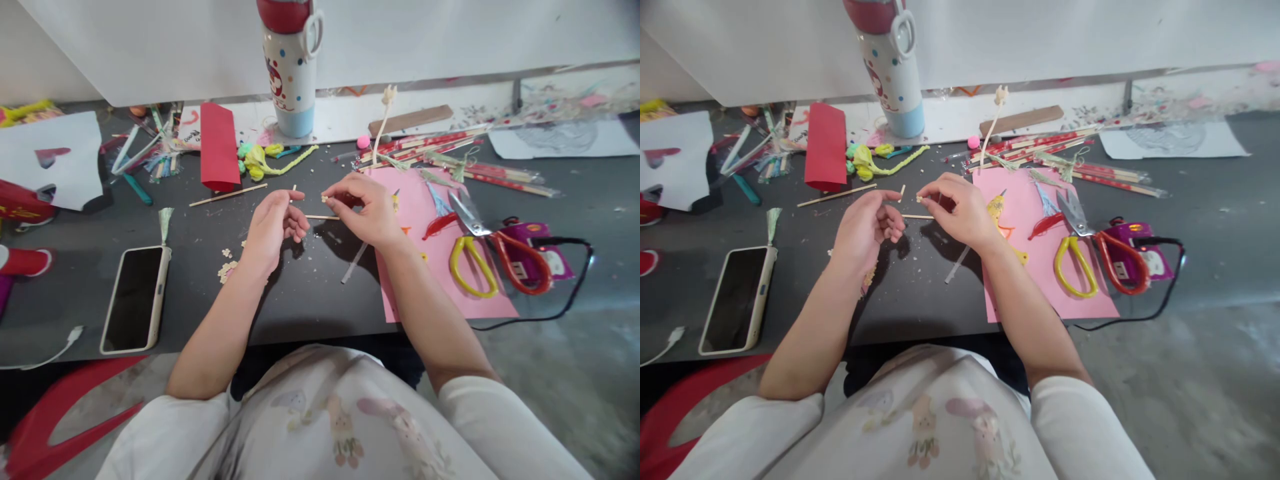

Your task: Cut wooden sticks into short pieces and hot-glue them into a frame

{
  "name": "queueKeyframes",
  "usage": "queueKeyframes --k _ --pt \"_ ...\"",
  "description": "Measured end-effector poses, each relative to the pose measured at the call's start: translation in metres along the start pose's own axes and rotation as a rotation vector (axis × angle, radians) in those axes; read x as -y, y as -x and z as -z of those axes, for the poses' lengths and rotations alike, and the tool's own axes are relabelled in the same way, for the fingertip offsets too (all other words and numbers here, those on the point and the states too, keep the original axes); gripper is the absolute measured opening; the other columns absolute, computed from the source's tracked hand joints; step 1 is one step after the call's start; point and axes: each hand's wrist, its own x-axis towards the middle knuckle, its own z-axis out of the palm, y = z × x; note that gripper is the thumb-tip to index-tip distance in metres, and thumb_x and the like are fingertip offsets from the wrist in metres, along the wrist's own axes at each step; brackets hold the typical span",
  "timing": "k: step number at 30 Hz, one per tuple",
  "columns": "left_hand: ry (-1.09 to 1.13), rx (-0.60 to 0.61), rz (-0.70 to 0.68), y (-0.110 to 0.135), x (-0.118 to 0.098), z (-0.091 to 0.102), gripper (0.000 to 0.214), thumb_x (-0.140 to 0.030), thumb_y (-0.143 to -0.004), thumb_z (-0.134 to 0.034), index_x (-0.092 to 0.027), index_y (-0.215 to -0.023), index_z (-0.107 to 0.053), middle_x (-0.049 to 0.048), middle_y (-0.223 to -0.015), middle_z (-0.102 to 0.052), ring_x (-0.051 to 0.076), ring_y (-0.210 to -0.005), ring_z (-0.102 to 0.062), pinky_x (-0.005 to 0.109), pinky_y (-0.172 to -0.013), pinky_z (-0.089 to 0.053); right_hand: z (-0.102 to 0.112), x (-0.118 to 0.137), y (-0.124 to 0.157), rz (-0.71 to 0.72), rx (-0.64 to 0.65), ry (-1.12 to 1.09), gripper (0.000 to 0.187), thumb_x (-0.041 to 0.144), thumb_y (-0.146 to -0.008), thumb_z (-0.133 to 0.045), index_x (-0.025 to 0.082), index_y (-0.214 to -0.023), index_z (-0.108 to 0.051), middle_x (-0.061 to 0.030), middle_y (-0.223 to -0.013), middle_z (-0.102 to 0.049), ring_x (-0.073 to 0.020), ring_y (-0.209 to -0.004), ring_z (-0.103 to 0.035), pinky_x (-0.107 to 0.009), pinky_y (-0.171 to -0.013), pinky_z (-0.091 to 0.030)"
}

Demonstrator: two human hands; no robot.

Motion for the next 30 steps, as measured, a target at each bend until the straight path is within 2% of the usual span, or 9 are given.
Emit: queueKeyframes --k 5,8,13,16,18,21,24,26,30 --pt "0.021 0.023 -0.052 0.0 0.002 -0.001 0.03 -0.042 -0.085 -0.056 -0.018 -0.103 -0.059 0.0041 -0.077 -0.071 0.011 -0.064 -0.065 0.022 -0.059 -0.052 0.0 0.0 0.0 0.008 -0.002 0.006 0.011 0.025 -0.083 -0.061 0.019 -0.087 -0.069 -0.0024 -0.079 -0.062 -0.0103 -0.065 -0.052 -0.025 -0.055 -0.042" --pt "-0.067 0.01 -0.106 0.0 0.008 -0.002 0.037 -0.033 -0.079 -0.064 -0.018 -0.113 -0.061 0.005 -0.086 -0.073 0.013 -0.073 -0.068 0.026 -0.069 -0.055 0.0 -0.001 0.0 0.01 -0.006 -0.006 0.01 0.024 -0.083 -0.061 0.019 -0.088 -0.069 -0.0023 -0.08 -0.062 -0.01 -0.065 -0.053 -0.024 -0.055 -0.042" --pt "-0.493 -0.164 -0.285 0.005 0.013 -0.003 0.027 -0.032 -0.072 -0.073 -0.022 -0.098 -0.072 0.0015 -0.081 -0.073 0.014 -0.073 -0.066 0.028 -0.077 -0.052 0.0 -0.002 0.0 -0.002 0.005 -0.013 0.012 0.026 -0.084 -0.06 0.018 -0.088 -0.068 -0.0027 -0.08 -0.061 -0.0105 -0.066 -0.054 -0.024 -0.055 -0.043" --pt "-0.8 -0.239 -0.397 0.007 0.013 0.0 0.02 -0.036 -0.078 -0.068 -0.027 -0.095 -0.074 0.0011 -0.078 -0.072 0.016 -0.072 -0.064 0.028 -0.075 -0.048 0.0 -0.002 0.0 0.002 0.006 -0.007 0.012 0.026 -0.084 -0.06 0.018 -0.088 -0.068 -0.0029 -0.08 -0.062 -0.0106 -0.066 -0.054 -0.025 -0.056 -0.043" --pt "-0.931 -0.221 -0.476 0.006 0.013 0.002 0.022 -0.031 -0.084 -0.06 -0.028 -0.102 -0.073 0.0028 -0.084 -0.073 0.019 -0.081 -0.063 0.03 -0.078 -0.046 0.0 -0.001 0.0 0.001 0.012 0.001 0.012 0.026 -0.085 -0.06 0.018 -0.088 -0.068 -0.0028 -0.08 -0.061 -0.0105 -0.066 -0.053 -0.025 -0.056 -0.043" --pt "-1.06 -0.127 -0.591 0.003 0.015 0.004 0.039 -0.014 -0.082 -0.054 -0.026 -0.117 -0.066 0.0043 -0.104 -0.071 0.024 -0.099 -0.057 0.035 -0.09 -0.042 0.0 -0.002 0.0 0.009 0.026 0.016 0.012 0.024 -0.085 -0.06 0.018 -0.089 -0.068 -0.0031 -0.081 -0.061 -0.0105 -0.067 -0.054 -0.025 -0.058 -0.044" --pt "-1.072 -0.096 -0.616 0.001 0.016 0.005 0.043 -0.011 -0.081 -0.053 -0.024 -0.121 -0.063 0.0052 -0.113 -0.069 0.026 -0.107 -0.051 0.04 -0.095 -0.04 -0.001 -0.003 0.001 0.02 0.041 0.032 0.011 0.024 -0.085 -0.06 0.018 -0.089 -0.068 -0.0033 -0.081 -0.061 -0.0108 -0.068 -0.054 -0.025 -0.06 -0.045" --pt "-1.037 -0.111 -0.599 0.0 0.015 0.004 0.037 -0.015 -0.083 -0.054 -0.023 -0.117 -0.065 0.0059 -0.11 -0.07 0.026 -0.107 -0.051 0.04 -0.096 -0.04 -0.001 -0.003 0.001 0.025 0.046 0.042 0.011 0.024 -0.084 -0.06 0.018 -0.089 -0.068 -0.0033 -0.081 -0.062 -0.0109 -0.067 -0.055 -0.026 -0.06 -0.045" --pt "-0.796 -0.092 -0.454 0.0 0.013 0.002 0.026 -0.032 -0.087 -0.054 -0.022 -0.106 -0.069 0.0061 -0.102 -0.071 0.021 -0.1 -0.059 0.034 -0.09 -0.045 -0.001 0.0 0.001 0.038 0.065 0.028 0.011 0.024 -0.084 -0.06 0.019 -0.09 -0.068 -0.0031 -0.081 -0.062 -0.0106 -0.067 -0.055 -0.024 -0.058 -0.045"
